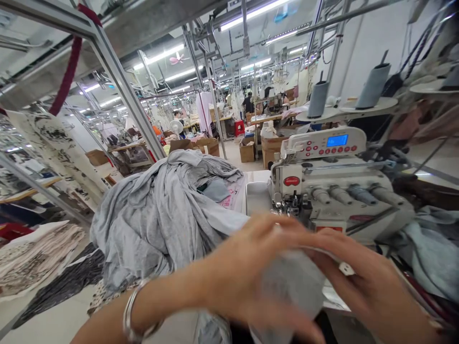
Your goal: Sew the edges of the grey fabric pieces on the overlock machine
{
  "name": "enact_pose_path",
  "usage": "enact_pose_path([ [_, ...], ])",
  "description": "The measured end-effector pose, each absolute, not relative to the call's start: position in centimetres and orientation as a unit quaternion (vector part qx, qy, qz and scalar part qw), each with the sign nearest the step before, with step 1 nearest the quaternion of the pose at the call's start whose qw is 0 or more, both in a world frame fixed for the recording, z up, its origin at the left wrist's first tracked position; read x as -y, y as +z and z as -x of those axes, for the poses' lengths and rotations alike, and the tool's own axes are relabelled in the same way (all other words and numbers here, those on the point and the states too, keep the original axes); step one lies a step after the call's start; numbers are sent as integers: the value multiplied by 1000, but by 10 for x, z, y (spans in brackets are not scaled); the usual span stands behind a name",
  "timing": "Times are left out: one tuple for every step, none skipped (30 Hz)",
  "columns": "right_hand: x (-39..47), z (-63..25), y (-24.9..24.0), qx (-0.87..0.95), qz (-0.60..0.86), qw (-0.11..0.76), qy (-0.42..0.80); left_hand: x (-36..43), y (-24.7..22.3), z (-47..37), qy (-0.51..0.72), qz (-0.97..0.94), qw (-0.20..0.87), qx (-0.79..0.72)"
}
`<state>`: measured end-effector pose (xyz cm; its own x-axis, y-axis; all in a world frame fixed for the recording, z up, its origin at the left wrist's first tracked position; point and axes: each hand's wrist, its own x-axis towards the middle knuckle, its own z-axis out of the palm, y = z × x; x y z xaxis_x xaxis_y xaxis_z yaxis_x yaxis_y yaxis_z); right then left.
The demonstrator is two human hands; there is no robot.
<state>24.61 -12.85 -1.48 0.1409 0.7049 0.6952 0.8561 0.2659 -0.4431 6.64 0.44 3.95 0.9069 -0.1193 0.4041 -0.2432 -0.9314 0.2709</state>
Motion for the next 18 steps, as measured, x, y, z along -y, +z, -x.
enact_pose_path([
  [124,-242,-10,677,576,451,-81,-20,44,-78,190,-961,194,62],
  [118,-238,-9,685,564,455,-77,-35,47,-88,146,-962,222,60],
  [113,-234,-10,672,565,474,-67,-46,51,-96,93,-962,251,58],
  [107,-231,-14,637,577,509,-48,-55,53,-104,38,-959,273,66],
  [102,-227,-19,586,589,555,-14,-62,56,-109,-1,-954,293,66],
  [97,-223,-26,531,599,598,37,-67,58,-114,-21,-947,315,57],
  [93,-219,-34,481,605,627,94,-71,60,-117,-23,-939,339,45],
  [90,-215,-43,444,613,637,145,-76,63,-119,-17,-930,366,34],
  [88,-211,-51,426,622,631,184,-81,65,-121,-16,-919,392,24],
  [88,-206,-59,420,632,616,212,-87,67,-122,-22,-907,420,16],
  [90,-202,-67,415,640,603,234,-94,69,-122,-30,-893,450,7],
  [92,-198,-73,403,642,600,255,-101,71,-123,-37,-876,480,-4],
  [96,-194,-78,382,638,606,283,-109,72,-123,-39,-860,509,-18],
  [100,-191,-82,352,629,617,316,-116,72,-123,-40,-842,537,-34],
  [104,-188,-85,316,619,631,345,-123,71,-123,-36,-824,564,-48],
  [110,-186,-86,280,615,641,364,-127,69,-123,-29,-806,588,-59],
  [116,-185,-86,254,614,647,374,-129,67,-123,-21,-789,610,-66],
  [123,-185,-86,239,614,649,379,-128,66,-122,-15,-774,630,-69],
])
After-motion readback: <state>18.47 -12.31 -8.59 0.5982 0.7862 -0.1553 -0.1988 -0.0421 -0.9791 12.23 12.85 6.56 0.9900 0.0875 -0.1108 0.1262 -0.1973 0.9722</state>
